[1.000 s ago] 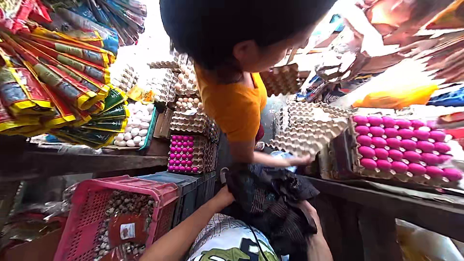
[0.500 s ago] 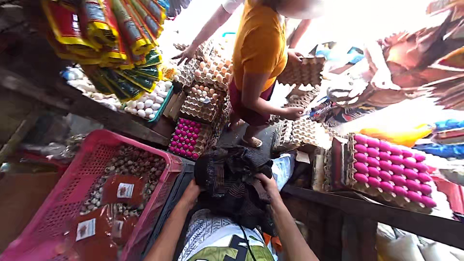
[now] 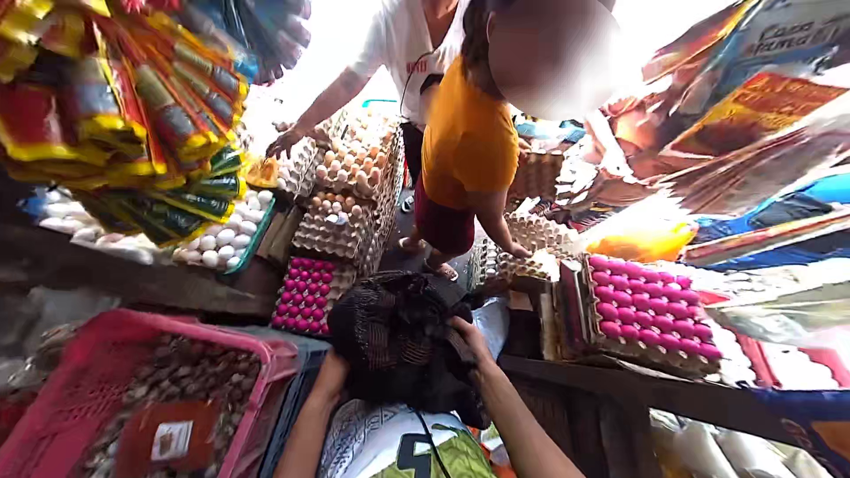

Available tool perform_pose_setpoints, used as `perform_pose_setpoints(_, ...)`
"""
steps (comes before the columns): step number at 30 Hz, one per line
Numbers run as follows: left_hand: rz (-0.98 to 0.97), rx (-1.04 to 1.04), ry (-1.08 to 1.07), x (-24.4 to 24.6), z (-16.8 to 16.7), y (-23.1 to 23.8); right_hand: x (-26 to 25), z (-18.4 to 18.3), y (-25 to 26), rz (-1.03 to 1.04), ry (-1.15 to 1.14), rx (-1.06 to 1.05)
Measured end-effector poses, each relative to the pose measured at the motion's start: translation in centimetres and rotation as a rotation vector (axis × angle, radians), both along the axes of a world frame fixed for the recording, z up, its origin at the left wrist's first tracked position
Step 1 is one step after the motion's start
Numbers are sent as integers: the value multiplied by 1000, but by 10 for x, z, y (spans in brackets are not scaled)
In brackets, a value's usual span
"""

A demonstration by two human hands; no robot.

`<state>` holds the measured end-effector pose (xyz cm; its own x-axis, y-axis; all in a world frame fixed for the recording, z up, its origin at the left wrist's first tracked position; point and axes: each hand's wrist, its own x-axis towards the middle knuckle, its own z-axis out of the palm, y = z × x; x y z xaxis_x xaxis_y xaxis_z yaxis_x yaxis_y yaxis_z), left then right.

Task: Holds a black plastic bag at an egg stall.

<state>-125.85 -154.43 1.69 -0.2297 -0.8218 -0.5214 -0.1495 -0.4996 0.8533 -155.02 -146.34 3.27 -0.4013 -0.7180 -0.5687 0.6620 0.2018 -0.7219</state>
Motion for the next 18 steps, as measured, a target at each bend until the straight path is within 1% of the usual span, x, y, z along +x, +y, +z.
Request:
perform_pose_setpoints(3,-20,24,25,-20,0,-37,-13,7,-20,-70,-54,-4)
perform_pose_setpoints(6,-31,100,70,-40,-8,-65,-28,15,-40,-141,-49,61)
perform_pose_setpoints(9,7,154,91,-53,-7,-85,-41,12,-54,-126,-6,104)
perform_pose_setpoints(11,15,97,146,-66,-4,-104,-53,17,-73,-95,59,97)
perform_pose_setpoints(12,16,33,175,-80,3,-115,-63,27,-83,-83,109,89)
perform_pose_setpoints(13,5,-51,187,-97,17,-127,-76,44,-92,-94,145,62)
perform_pose_setpoints(14,-23,-143,192,-116,40,-140,-90,67,-101,-115,188,14)
perform_pose_setpoints(15,-55,-248,198,-132,70,-155,-101,95,-106,-142,248,-29)
perform_pose_setpoints(16,-91,-340,183,-143,103,-168,-109,129,-106,-156,338,-26)
perform_pose_setpoints(17,-108,-416,165,-152,135,-178,-116,165,-103,-141,487,41)
perform_pose_setpoints(18,-107,-446,161,-160,163,-186,-125,196,-100,-112,672,137)
